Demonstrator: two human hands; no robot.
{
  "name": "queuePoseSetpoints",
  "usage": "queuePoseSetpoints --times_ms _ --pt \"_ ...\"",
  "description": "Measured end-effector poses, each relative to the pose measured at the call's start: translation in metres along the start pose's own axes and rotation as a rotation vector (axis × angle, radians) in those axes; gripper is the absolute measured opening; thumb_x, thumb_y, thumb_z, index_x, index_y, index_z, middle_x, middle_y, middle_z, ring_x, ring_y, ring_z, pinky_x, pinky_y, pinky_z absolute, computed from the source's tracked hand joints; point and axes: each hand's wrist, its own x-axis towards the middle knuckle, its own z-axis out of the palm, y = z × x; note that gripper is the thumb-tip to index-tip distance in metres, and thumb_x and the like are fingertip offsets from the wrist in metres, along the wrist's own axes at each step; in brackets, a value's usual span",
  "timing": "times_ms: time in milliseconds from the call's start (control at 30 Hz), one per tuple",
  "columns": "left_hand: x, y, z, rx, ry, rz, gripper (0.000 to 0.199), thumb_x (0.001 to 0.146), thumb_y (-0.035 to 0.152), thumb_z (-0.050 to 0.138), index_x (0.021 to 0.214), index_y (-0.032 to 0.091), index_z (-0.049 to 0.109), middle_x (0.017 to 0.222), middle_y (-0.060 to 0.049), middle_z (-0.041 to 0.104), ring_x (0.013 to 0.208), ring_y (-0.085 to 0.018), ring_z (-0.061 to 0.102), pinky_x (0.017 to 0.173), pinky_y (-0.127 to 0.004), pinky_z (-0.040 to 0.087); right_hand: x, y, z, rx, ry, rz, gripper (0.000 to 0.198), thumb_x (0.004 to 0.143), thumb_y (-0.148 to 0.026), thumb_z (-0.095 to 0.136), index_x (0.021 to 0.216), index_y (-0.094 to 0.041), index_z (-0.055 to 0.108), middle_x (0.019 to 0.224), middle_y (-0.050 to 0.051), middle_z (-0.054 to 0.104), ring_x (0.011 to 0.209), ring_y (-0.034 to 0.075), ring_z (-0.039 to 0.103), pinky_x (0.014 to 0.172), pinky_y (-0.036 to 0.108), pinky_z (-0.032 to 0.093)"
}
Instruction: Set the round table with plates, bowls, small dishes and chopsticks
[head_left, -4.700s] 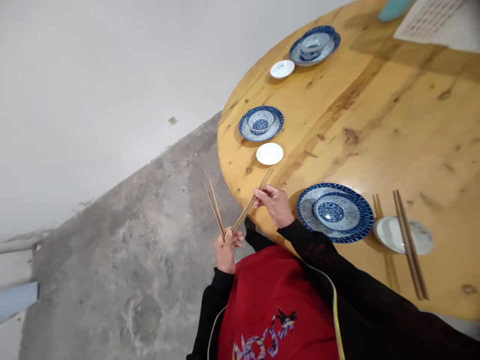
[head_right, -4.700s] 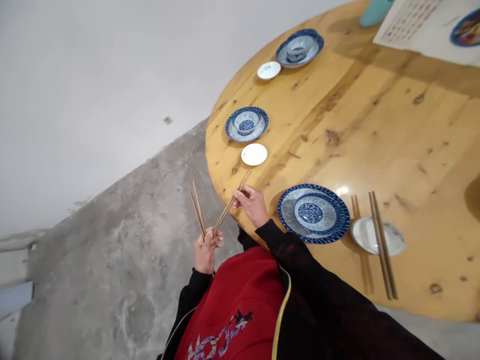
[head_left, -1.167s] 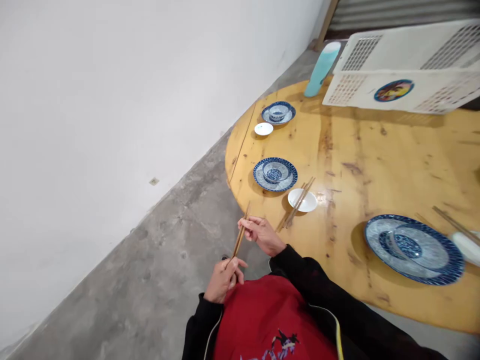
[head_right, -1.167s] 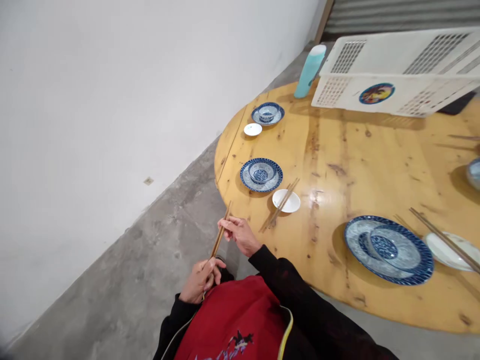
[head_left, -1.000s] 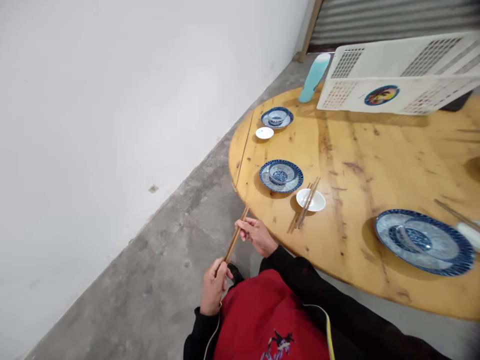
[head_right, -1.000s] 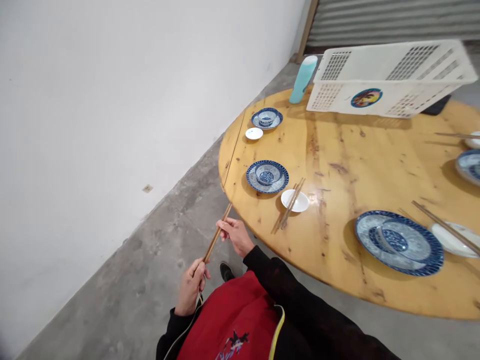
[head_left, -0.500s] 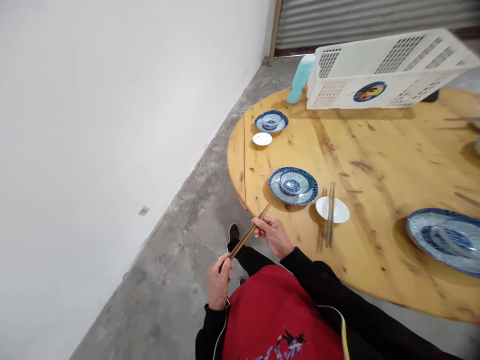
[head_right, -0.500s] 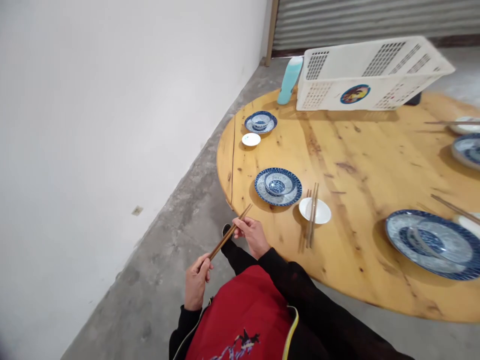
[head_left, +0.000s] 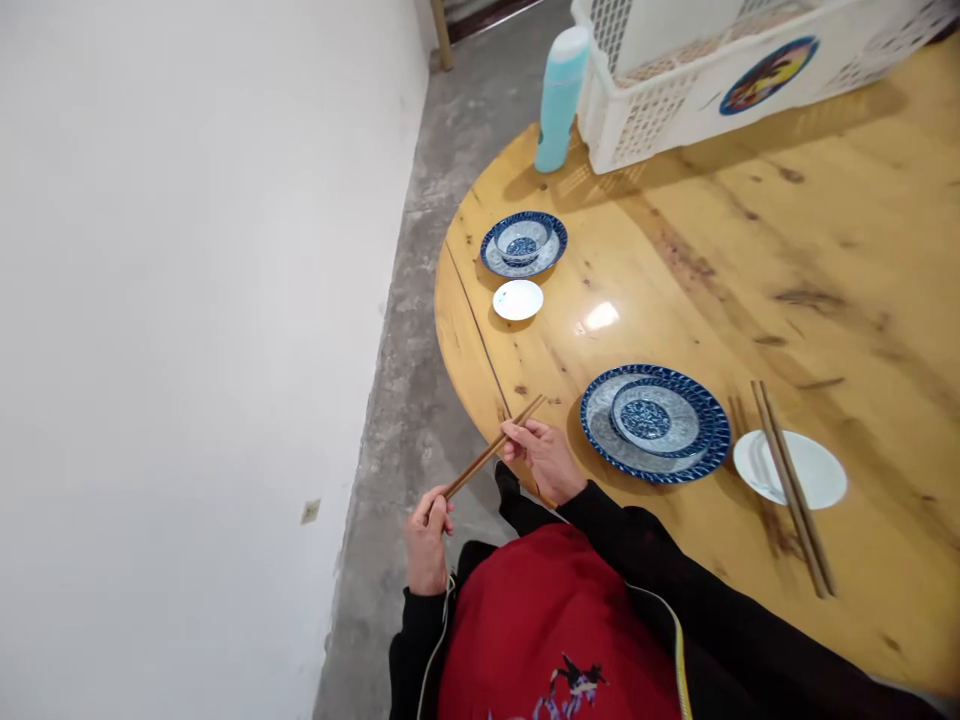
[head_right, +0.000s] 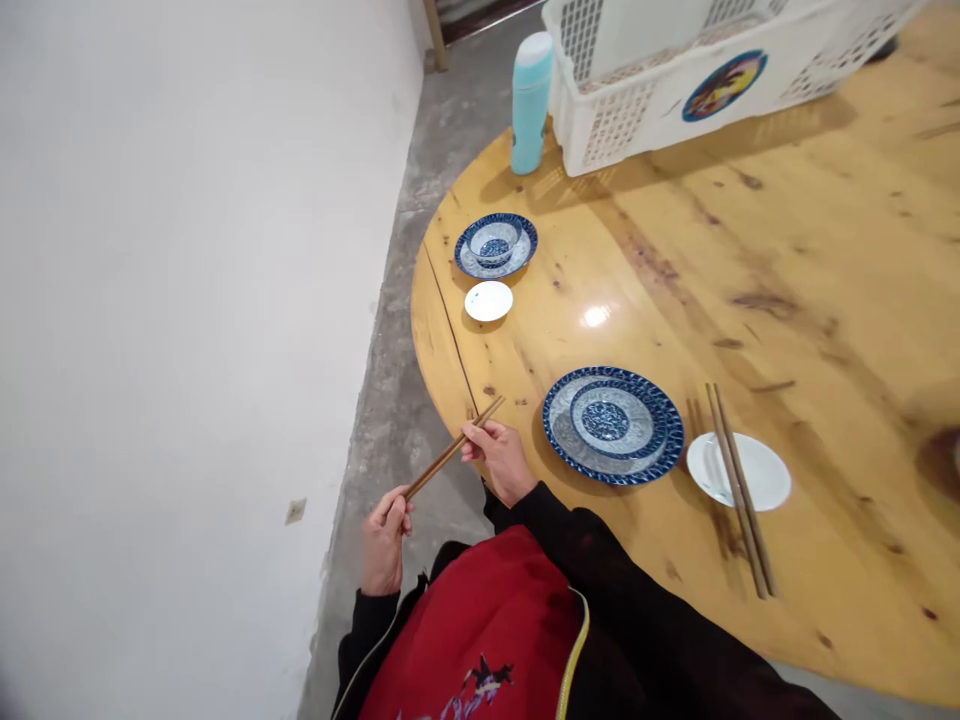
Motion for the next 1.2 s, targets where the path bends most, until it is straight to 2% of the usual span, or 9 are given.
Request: queuePoseSetpoints --times_ms 133,267,467,633,767,967,1100,1200 --pt "0.045 0.034 0.026 0.013 -0.145 0.018 0.048 0.076 0.057 0.078 0.099 0.015 0.078 0.074 -0.002 0.068 0.054 -0.007 0.049 0.055 -0.021 0.04 0.02 -0.023 -0.007 0.068 0.126 -0.067 0.05 0.053 -0.054 0.097 0.074 -0.016 0.073 0.065 0.002 0.064 0.056 0.012 0.058 0.052 0.025 0.054" --pt "0.085 0.06 0.055 0.006 -0.29 0.011 0.042 0.074 0.049 0.08 0.096 0.014 0.077 0.072 -0.002 0.068 0.055 -0.007 0.051 0.054 -0.021 0.04 0.027 -0.039 -0.016 0.179 0.302 -0.163 0.048 0.047 -0.047 0.1 0.073 -0.017 0.074 0.073 0.001 0.067 0.058 0.01 0.059 0.051 0.021 0.054" --pt "0.151 0.093 0.092 -0.018 -0.492 0.008 0.039 0.071 0.043 0.081 0.096 0.014 0.075 0.071 -0.001 0.068 0.056 -0.008 0.054 0.055 -0.021 0.042 0.047 -0.055 -0.016 0.298 0.491 -0.292 0.052 0.042 -0.044 0.104 0.076 -0.018 0.075 0.07 -0.002 0.067 0.057 0.008 0.06 0.051 0.017 0.056" --pt "0.217 0.124 0.12 -0.008 -0.638 0.014 0.036 0.072 0.041 0.082 0.094 0.014 0.075 0.071 -0.001 0.069 0.058 -0.008 0.057 0.057 -0.021 0.045 0.089 -0.076 -0.009 0.344 0.602 -0.412 0.047 0.047 -0.037 0.104 0.072 -0.017 0.07 0.078 0.0 0.07 0.06 0.007 0.062 0.053 0.016 0.058" --pt "0.27 0.145 0.142 0.014 -0.688 0.041 0.031 0.075 0.038 0.079 0.094 0.014 0.075 0.071 -0.002 0.07 0.058 -0.008 0.058 0.059 -0.021 0.047 0.136 -0.099 -0.006 0.343 0.67 -0.438 0.038 0.057 -0.03 0.101 0.071 -0.017 0.069 0.071 -0.002 0.065 0.059 0.006 0.06 0.052 0.013 0.057" --pt "0.324 0.151 0.164 0.085 -0.646 0.101 0.027 0.08 0.037 0.074 0.095 0.014 0.072 0.068 -0.002 0.07 0.061 -0.011 0.064 0.059 -0.022 0.05 0.199 -0.121 -0.002 0.34 0.732 -0.347 0.018 0.076 -0.009 0.085 0.071 -0.014 0.069 0.065 -0.001 0.06 0.055 0.005 0.057 0.049 0.012 0.052" --pt "0.334 0.143 0.168 0.151 -0.671 0.095 0.028 0.082 0.039 0.072 0.095 0.015 0.07 0.073 -0.003 0.073 0.061 -0.011 0.064 0.06 -0.023 0.051 0.221 -0.126 -0.004 0.308 0.767 -0.325 0.021 0.083 -0.003 0.074 0.068 -0.015 0.066 0.063 -0.002 0.059 0.053 0.004 0.055 0.048 0.01 0.049" --pt "0.34 0.14 0.169 0.226 -0.767 0.096 0.03 0.085 0.045 0.069 0.092 0.016 0.07 0.077 -0.004 0.074 0.063 -0.012 0.065 0.062 -0.024 0.052 0.225 -0.127 -0.008 0.282 0.772 -0.314 0.021 0.085 -0.002 0.072 0.069 -0.015 0.066 0.064 -0.002 0.06 0.052 0.004 0.054 0.047 0.01 0.048"
